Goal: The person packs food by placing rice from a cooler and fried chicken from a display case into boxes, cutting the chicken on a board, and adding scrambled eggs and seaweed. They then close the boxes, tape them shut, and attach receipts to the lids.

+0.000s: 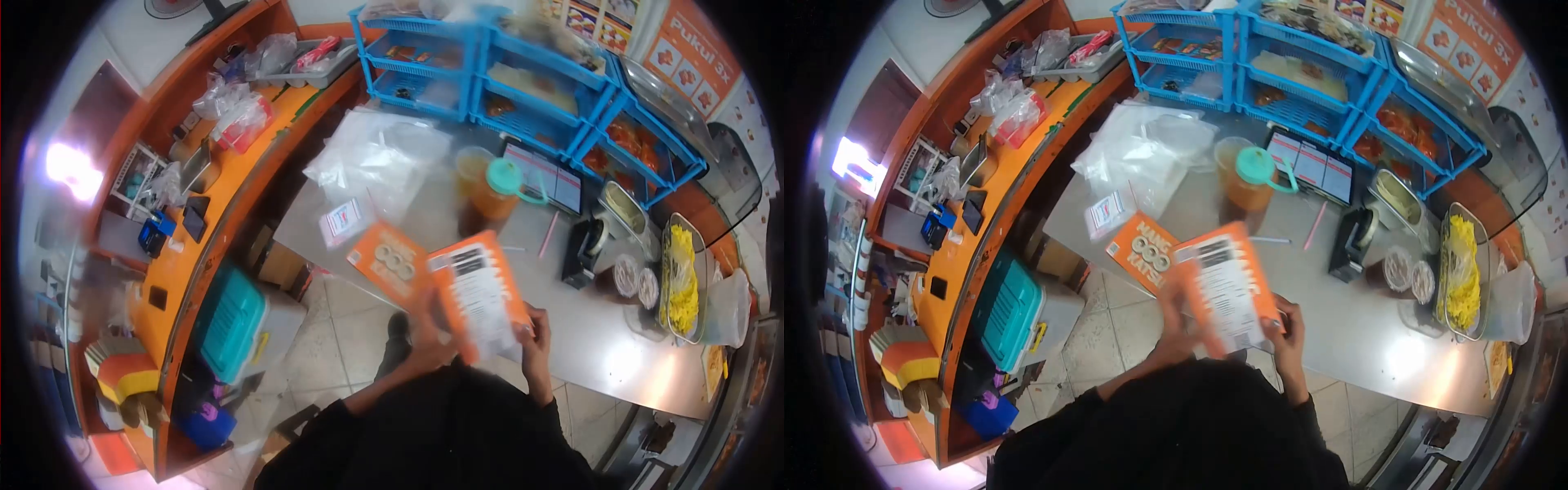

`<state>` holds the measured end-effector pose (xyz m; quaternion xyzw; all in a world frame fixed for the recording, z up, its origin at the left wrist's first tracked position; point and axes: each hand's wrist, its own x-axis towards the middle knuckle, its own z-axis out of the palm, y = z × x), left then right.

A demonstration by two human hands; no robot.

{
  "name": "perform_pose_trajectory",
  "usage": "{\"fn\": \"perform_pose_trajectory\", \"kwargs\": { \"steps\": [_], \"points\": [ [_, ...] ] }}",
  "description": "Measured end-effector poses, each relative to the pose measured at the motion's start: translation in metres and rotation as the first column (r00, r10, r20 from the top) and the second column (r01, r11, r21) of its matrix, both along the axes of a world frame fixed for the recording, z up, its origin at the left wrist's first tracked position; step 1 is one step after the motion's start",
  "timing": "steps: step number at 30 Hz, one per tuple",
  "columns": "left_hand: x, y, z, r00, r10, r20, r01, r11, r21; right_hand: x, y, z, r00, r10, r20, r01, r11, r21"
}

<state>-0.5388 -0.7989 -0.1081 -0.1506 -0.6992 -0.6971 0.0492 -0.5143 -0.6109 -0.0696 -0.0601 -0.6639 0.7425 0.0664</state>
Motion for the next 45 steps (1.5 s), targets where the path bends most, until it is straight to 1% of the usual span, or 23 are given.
{"fn": "perform_pose_trajectory", "kwargs": {
  "steps": [3,4,5,6,7,9,10,12,13,15,16,18,19,20,22,26,30,33,35,38,40,42,45],
  "points": [
    [-0.051,-0.071,0.019,0.974,0.207,-0.093,-0.220,0.961,-0.168,-0.061,-0.053,0.001,0.976,0.216,0.006,-0.216,0.975,-0.056],
    [-0.066,-0.090,0.019,0.932,0.319,-0.171,-0.353,0.905,-0.236,-0.074,-0.070,-0.001,0.966,0.240,0.098,-0.248,0.965,0.086],
    [-0.076,-0.110,0.009,0.933,0.320,-0.166,-0.351,0.910,-0.221,-0.086,-0.079,0.001,0.970,0.243,0.006,-0.205,0.805,0.556],
    [-0.082,-0.126,-0.008,0.949,0.305,-0.081,-0.314,0.890,-0.331,-0.097,-0.087,0.002,0.954,0.293,-0.068,-0.076,0.454,0.888],
    [-0.084,-0.138,-0.024,0.956,0.292,0.010,-0.259,0.862,-0.437,-0.104,-0.093,0.003,0.954,0.294,-0.056,-0.083,0.439,0.895],
    [-0.084,-0.142,-0.028,0.955,0.297,-0.003,-0.274,0.877,-0.394,-0.109,-0.093,0.004,0.986,0.166,0.029,-0.137,0.689,0.711],
    [-0.080,-0.140,-0.030,0.952,0.306,-0.024,-0.294,0.885,-0.363,-0.111,-0.087,-0.001,0.986,0.156,0.051,-0.145,0.681,0.718],
    [-0.080,-0.135,-0.046,0.942,0.334,-0.021,-0.322,0.889,-0.324,-0.119,-0.065,-0.026,0.897,-0.143,0.419,-0.048,0.909,0.414],
    [-0.080,-0.131,-0.056,0.920,0.363,-0.146,-0.390,0.880,-0.270,-0.124,-0.055,-0.041,0.890,-0.152,0.429,-0.049,0.905,0.422],
    [-0.080,-0.120,-0.064,0.884,0.397,-0.247,-0.448,0.870,-0.205,-0.132,-0.033,-0.077,0.955,-0.294,0.045,0.094,0.440,0.893],
    [-0.081,-0.113,-0.065,0.859,0.432,-0.276,-0.482,0.864,-0.148,-0.135,-0.021,-0.093,0.953,-0.298,0.053,0.085,0.431,0.898],
    [-0.083,-0.106,-0.066,0.821,0.480,-0.309,-0.520,0.852,-0.060,-0.137,0.002,-0.122,0.988,-0.151,-0.045,0.068,0.150,0.986],
    [-0.084,-0.105,-0.065,0.813,0.493,-0.309,-0.528,0.849,-0.034,-0.135,0.011,-0.132,0.968,-0.237,0.088,-0.005,0.330,0.944],
    [-0.084,-0.106,-0.065,0.808,0.505,-0.305,-0.534,0.845,-0.017,-0.135,0.008,-0.126,0.964,-0.253,0.084,0.002,0.322,0.947],
    [-0.088,-0.113,-0.066,0.808,0.512,-0.292,-0.537,0.844,-0.003,-0.144,-0.021,-0.092,0.938,-0.343,0.054,0.217,0.700,0.680],
    [-0.091,-0.124,-0.065,0.820,0.504,-0.272,-0.520,0.854,0.016,-0.167,-0.043,-0.066,0.946,-0.297,0.131,0.194,0.841,0.504],
    [-0.099,-0.119,-0.062,0.838,0.481,-0.256,-0.488,0.872,0.041,-0.168,-0.043,-0.072,0.959,-0.256,0.125,0.148,0.822,0.550],
    [-0.102,-0.114,-0.060,0.853,0.462,-0.241,-0.462,0.885,0.063,-0.169,-0.050,-0.081,0.960,-0.209,0.188,0.112,0.898,0.426],
    [-0.104,-0.110,-0.060,0.866,0.443,-0.230,-0.437,0.896,0.079,-0.174,-0.054,-0.083,0.984,-0.015,0.176,-0.057,0.916,0.397],
    [-0.104,-0.104,-0.059,0.883,0.419,-0.213,-0.405,0.908,0.110,-0.181,-0.055,-0.053,0.963,0.106,0.246,-0.180,0.936,0.301],
    [-0.105,-0.101,-0.059,0.893,0.401,-0.202,-0.382,0.915,0.130,-0.170,-0.040,-0.067,0.969,0.063,0.239,-0.156,0.905,0.396],
    [-0.106,-0.096,-0.058,0.906,0.381,-0.182,-0.354,0.921,0.163,-0.156,-0.028,-0.054,0.997,-0.045,0.069,-0.018,0.696,0.718],
    [-0.099,-0.092,-0.053,0.928,0.342,-0.149,-0.300,0.922,0.243,-0.118,0.008,-0.063,0.974,-0.213,0.083,0.113,0.765,0.634]
  ]
}}
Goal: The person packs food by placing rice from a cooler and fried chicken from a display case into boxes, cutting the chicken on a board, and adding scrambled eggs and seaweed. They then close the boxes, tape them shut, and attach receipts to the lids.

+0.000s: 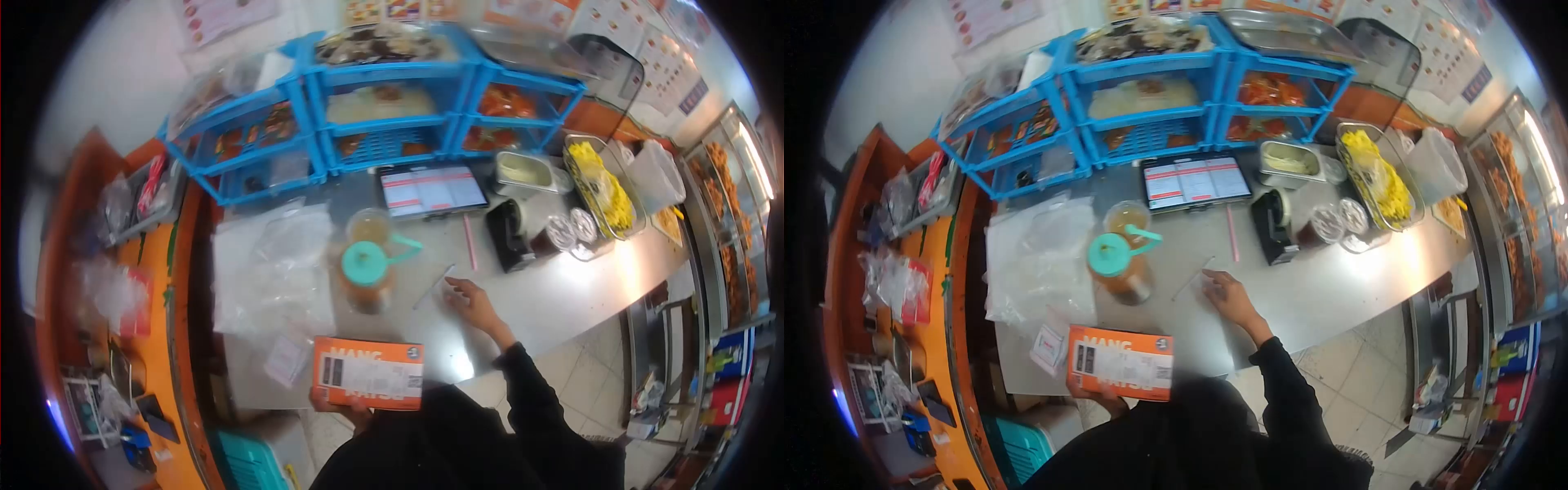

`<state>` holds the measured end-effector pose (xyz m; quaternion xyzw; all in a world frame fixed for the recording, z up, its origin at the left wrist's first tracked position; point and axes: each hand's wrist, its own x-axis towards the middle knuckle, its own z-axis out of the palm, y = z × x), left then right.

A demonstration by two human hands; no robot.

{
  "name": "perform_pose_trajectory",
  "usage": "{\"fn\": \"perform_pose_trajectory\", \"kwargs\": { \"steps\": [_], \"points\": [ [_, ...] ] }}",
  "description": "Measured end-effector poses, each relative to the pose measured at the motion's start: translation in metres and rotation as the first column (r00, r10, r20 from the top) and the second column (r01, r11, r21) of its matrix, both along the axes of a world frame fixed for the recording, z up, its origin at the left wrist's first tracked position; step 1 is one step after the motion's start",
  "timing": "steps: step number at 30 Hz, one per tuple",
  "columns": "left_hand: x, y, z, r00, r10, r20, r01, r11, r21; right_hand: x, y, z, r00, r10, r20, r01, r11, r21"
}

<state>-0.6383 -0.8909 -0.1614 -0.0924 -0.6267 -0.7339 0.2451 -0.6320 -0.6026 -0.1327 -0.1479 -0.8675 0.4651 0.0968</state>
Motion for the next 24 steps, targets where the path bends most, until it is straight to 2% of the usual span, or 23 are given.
{"fn": "perform_pose_trajectory", "kwargs": {
  "steps": [1,2,3,4,5,6,7,8,9,10,12,13,15,16,18,20,21,23,24],
  "points": [
    [0.004,-0.002,0.003,1.000,-0.021,-0.009,0.021,1.000,-0.003,0.018,0.014,0.001,1.000,-0.021,-0.009,0.021,1.000,-0.003],
    [0.007,-0.008,0.010,0.953,0.295,-0.067,-0.301,0.903,-0.306,0.038,0.028,0.008,0.995,-0.084,-0.052,0.085,0.996,0.016],
    [0.010,-0.003,0.028,0.806,0.550,-0.220,-0.570,0.623,-0.536,0.059,0.045,0.012,0.985,-0.144,-0.096,0.148,0.988,0.035],
    [0.010,0.012,0.043,0.815,0.534,-0.226,-0.562,0.633,-0.532,0.082,0.065,0.011,0.981,-0.163,-0.103,0.168,0.985,0.034],
    [0.004,0.039,0.075,0.731,0.481,-0.485,-0.674,0.616,-0.406,0.107,0.087,0.009,0.954,-0.286,-0.088,0.289,0.957,0.027],
    [0.006,0.063,0.091,0.576,0.419,-0.702,-0.750,0.612,-0.250,0.133,0.110,0.006,0.914,-0.400,-0.072,0.402,0.915,0.023],
    [0.017,0.076,0.085,0.576,0.415,-0.704,-0.745,0.622,-0.243,0.159,0.134,0.004,0.909,-0.410,-0.079,0.412,0.911,0.025],
    [0.027,0.089,0.075,0.782,0.166,-0.600,-0.442,0.827,-0.347,0.185,0.158,0.002,0.866,-0.488,-0.108,0.488,0.873,-0.024],
    [0.037,0.108,0.065,0.868,-0.140,-0.476,-0.071,0.915,-0.398,0.210,0.183,0.000,0.813,-0.565,-0.140,0.561,0.825,-0.072],
    [0.046,0.145,0.067,0.859,-0.153,-0.488,-0.053,0.923,-0.382,0.234,0.205,0.001,0.786,-0.601,-0.146,0.602,0.797,-0.045],
    [0.058,0.234,0.078,0.858,-0.470,-0.206,0.245,0.728,-0.640,0.280,0.246,-0.005,0.756,-0.636,-0.157,0.640,0.768,-0.030],
    [0.068,0.269,0.077,0.833,-0.505,-0.225,0.271,0.727,-0.630,0.303,0.268,-0.007,0.745,-0.652,-0.141,0.656,0.754,-0.023],
    [0.089,0.333,0.069,0.741,-0.656,-0.141,0.299,0.511,-0.806,0.335,0.307,0.006,0.711,-0.688,-0.149,0.693,0.721,-0.021],
    [0.101,0.357,0.063,0.711,-0.687,-0.153,0.320,0.509,-0.799,0.348,0.332,0.011,0.715,-0.691,-0.110,0.690,0.722,-0.046],
    [0.127,0.397,0.037,0.626,-0.779,-0.014,0.425,0.356,-0.832,0.374,0.397,0.009,0.703,-0.704,-0.106,0.696,0.711,-0.105],
    [0.153,0.442,0.011,0.593,-0.804,0.024,0.462,0.316,-0.829,0.397,0.466,0.036,0.680,-0.705,-0.203,0.712,0.700,-0.046],
    [0.166,0.468,-0.005,0.554,-0.832,0.000,0.488,0.325,-0.810,0.412,0.501,0.051,0.668,-0.720,-0.186,0.731,0.682,-0.018],
    [0.192,0.525,-0.037,0.492,-0.869,0.057,0.557,0.263,-0.788,0.447,0.574,0.080,0.629,-0.737,-0.247,0.768,0.638,0.052],
    [0.205,0.567,-0.038,0.457,-0.889,0.035,0.577,0.266,-0.772,0.471,0.600,0.094,0.603,-0.753,-0.263,0.792,0.605,0.082]
  ]
}}
